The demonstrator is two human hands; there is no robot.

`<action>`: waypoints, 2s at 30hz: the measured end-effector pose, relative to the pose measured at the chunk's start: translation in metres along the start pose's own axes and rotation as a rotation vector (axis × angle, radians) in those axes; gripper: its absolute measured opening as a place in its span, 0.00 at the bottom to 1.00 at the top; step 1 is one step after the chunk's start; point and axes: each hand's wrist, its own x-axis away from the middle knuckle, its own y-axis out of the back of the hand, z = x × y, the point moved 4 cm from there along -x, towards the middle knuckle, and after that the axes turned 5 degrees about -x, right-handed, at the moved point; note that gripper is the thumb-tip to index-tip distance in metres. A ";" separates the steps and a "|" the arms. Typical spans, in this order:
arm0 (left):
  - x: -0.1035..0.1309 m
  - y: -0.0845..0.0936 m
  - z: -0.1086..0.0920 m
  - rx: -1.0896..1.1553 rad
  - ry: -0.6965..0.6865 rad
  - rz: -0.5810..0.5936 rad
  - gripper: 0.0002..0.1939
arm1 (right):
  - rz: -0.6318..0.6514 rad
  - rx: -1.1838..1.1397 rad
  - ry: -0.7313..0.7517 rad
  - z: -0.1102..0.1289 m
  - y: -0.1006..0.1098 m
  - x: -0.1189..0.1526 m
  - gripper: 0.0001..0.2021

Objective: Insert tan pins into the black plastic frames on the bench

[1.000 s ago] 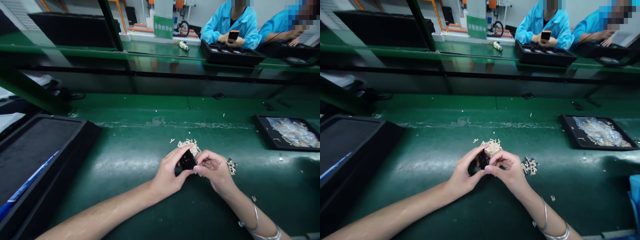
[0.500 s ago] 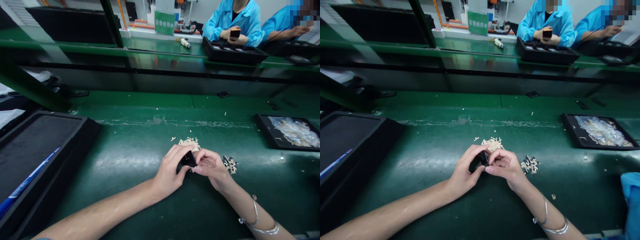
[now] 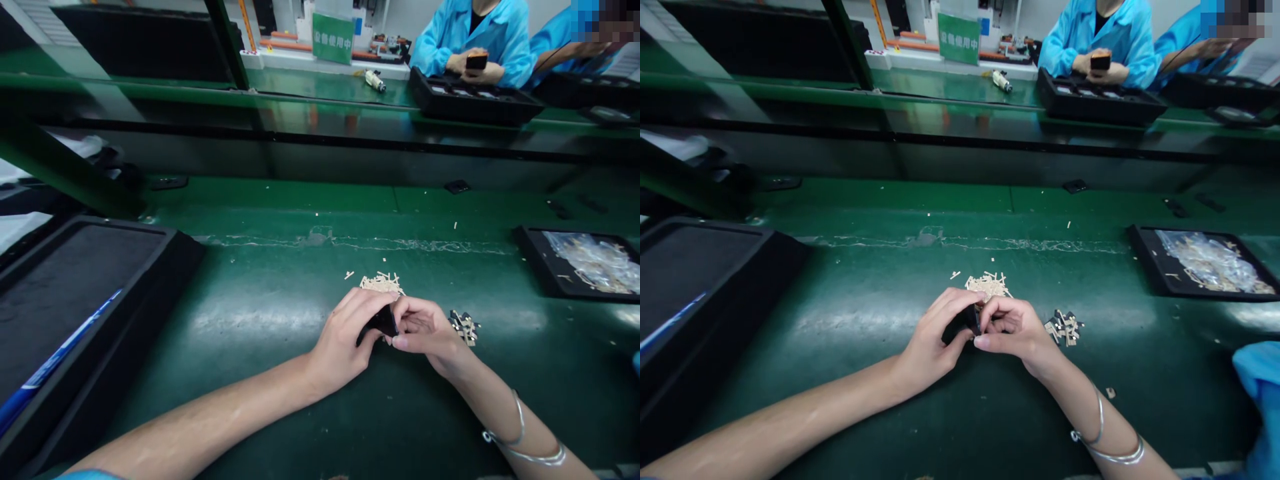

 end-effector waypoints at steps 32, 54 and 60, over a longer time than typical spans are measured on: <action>0.005 -0.002 -0.002 -0.117 0.117 0.029 0.31 | 0.030 -0.178 -0.071 -0.003 0.001 -0.005 0.11; -0.002 -0.004 0.008 0.143 0.240 0.045 0.31 | -0.305 0.629 0.450 0.018 0.004 0.011 0.07; -0.004 -0.003 0.007 0.232 0.217 0.121 0.31 | -0.267 0.473 0.385 0.017 0.002 0.011 0.10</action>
